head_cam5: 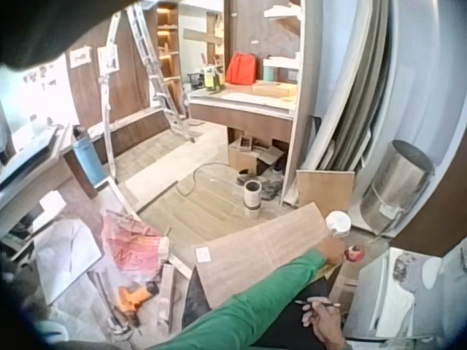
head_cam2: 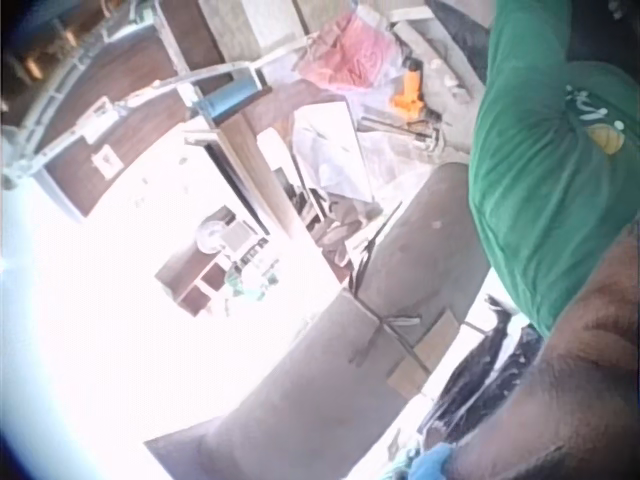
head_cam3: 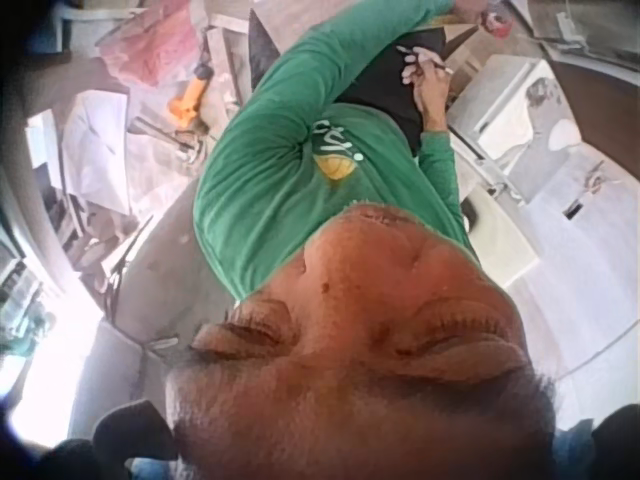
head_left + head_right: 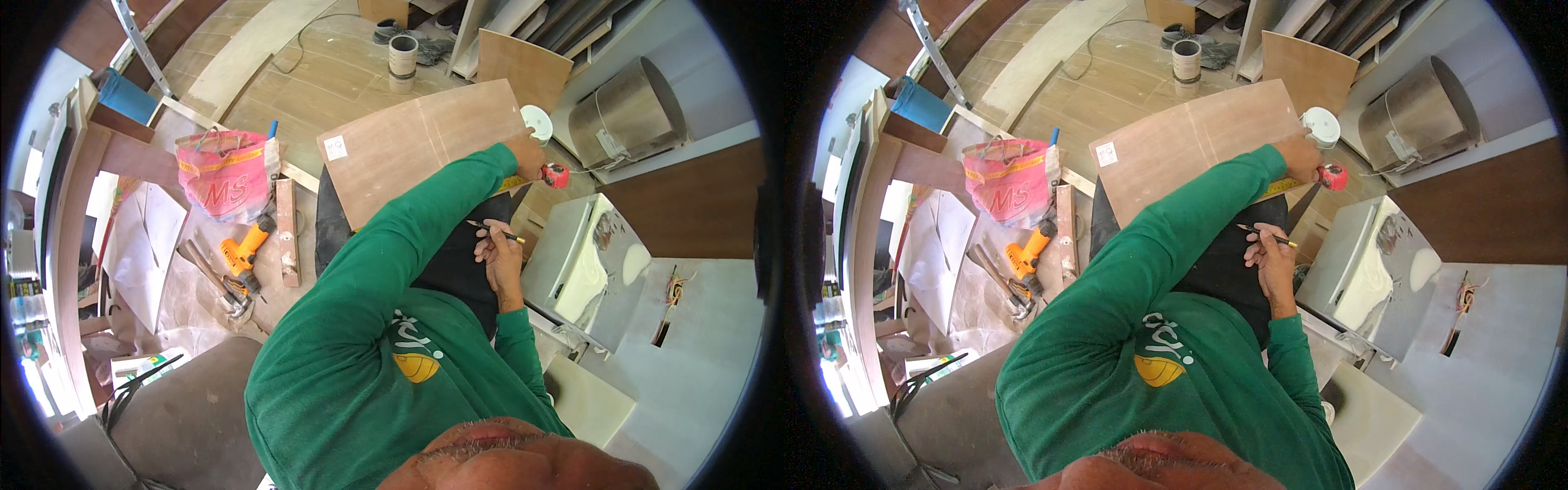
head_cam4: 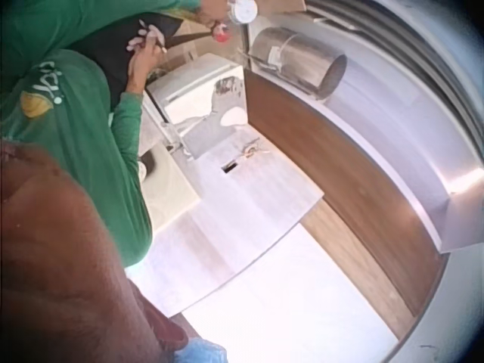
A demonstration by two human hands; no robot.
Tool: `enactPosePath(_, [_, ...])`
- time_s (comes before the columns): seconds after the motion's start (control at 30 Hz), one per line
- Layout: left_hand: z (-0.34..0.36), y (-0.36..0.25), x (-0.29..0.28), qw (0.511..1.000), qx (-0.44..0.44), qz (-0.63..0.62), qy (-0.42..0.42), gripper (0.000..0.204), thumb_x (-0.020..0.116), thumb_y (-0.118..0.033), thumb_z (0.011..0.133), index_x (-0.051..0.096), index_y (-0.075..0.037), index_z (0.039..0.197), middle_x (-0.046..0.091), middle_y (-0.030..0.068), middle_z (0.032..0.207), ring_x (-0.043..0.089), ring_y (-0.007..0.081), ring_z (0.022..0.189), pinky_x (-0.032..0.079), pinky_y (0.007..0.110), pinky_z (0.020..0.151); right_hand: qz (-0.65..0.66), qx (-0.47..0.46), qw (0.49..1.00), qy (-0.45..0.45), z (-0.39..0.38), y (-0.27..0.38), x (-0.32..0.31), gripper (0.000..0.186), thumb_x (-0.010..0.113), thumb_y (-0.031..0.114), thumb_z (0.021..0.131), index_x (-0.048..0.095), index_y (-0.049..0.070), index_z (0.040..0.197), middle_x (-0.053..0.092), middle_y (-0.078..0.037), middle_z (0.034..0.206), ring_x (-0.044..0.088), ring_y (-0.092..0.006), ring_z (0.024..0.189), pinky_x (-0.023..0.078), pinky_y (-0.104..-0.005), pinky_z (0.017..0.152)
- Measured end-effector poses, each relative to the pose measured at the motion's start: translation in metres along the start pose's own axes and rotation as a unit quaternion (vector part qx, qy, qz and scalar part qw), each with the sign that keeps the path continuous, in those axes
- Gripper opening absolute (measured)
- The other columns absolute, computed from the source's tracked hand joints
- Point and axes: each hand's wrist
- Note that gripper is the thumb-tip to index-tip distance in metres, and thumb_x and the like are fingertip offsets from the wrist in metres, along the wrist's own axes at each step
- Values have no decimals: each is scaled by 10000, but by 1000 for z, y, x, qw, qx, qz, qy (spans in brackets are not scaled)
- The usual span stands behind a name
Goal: The person kneels on the floor and uses a tape measure and pencil to measure and mark lines on rectangular wooden boards. They handle the boards, measure dimensions, and mark cut lines.
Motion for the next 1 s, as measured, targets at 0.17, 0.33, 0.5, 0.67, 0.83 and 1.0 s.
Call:
enactPosePath(0.17, [1,-9,-3,999,36,-5,-28,401,636,-473,929,835,-146,1049,801,126,1056,701,318,1148,348,544,1196,43,-14,999,7,-5,-2,-9,254,578,219,1117,656,0,1222,704,-105,935,673,-189,674,547,-320,570])
enactPosePath(0.33, [-16,-12,-4,991,40,-21,-128,293,686,-349,926,794,-108,1054,751,145,1086,682,325,1144,420,500,1113,-64,-119,989,-53,-13,14,-8,265,577,249,1127,666,3,1167,668,-88,869,672,-186,705,552,-323,619])
enactPosePath(0.5, [-52,-21,26,961,23,-192,-197,187,701,-90,887,725,-66,1071,672,143,1148,662,377,1124,517,489,974,-423,-290,839,-179,12,114,-20,378,617,341,1115,673,-10,1246,719,-112,1052,715,-227,1005,547,-344,840])
enactPosePath(0.67, [-70,-28,27,944,16,-229,-235,199,700,-56,889,705,-42,1087,679,176,1107,663,399,1105,532,510,952,-546,-273,786,-98,83,139,-41,592,790,423,981,629,21,1385,702,-160,1355,642,-292,1273,470,-419,1091])
enactPosePath(0.83, [-94,-18,24,898,-6,-356,-258,275,754,-114,896,709,-28,1153,693,199,1165,657,410,1134,529,477,994,-485,-246,838,36,138,115,-54,715,836,445,938,569,33,1457,696,-170,1360,651,-274,1236,483,-409,1068])
enactPosePath(1.0, [-133,1,6,887,-33,-424,-178,462,829,-206,860,698,-23,1264,683,199,1305,654,378,1188,510,435,1066,-490,-167,855,-13,149,70,-56,755,782,513,966,535,27,1488,675,-226,1356,662,-262,1177,502,-394,1027])
Point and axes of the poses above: each hand's wrist, its own z-axis towards the middle knuckle, its own x-axis out of the palm, y = z × x
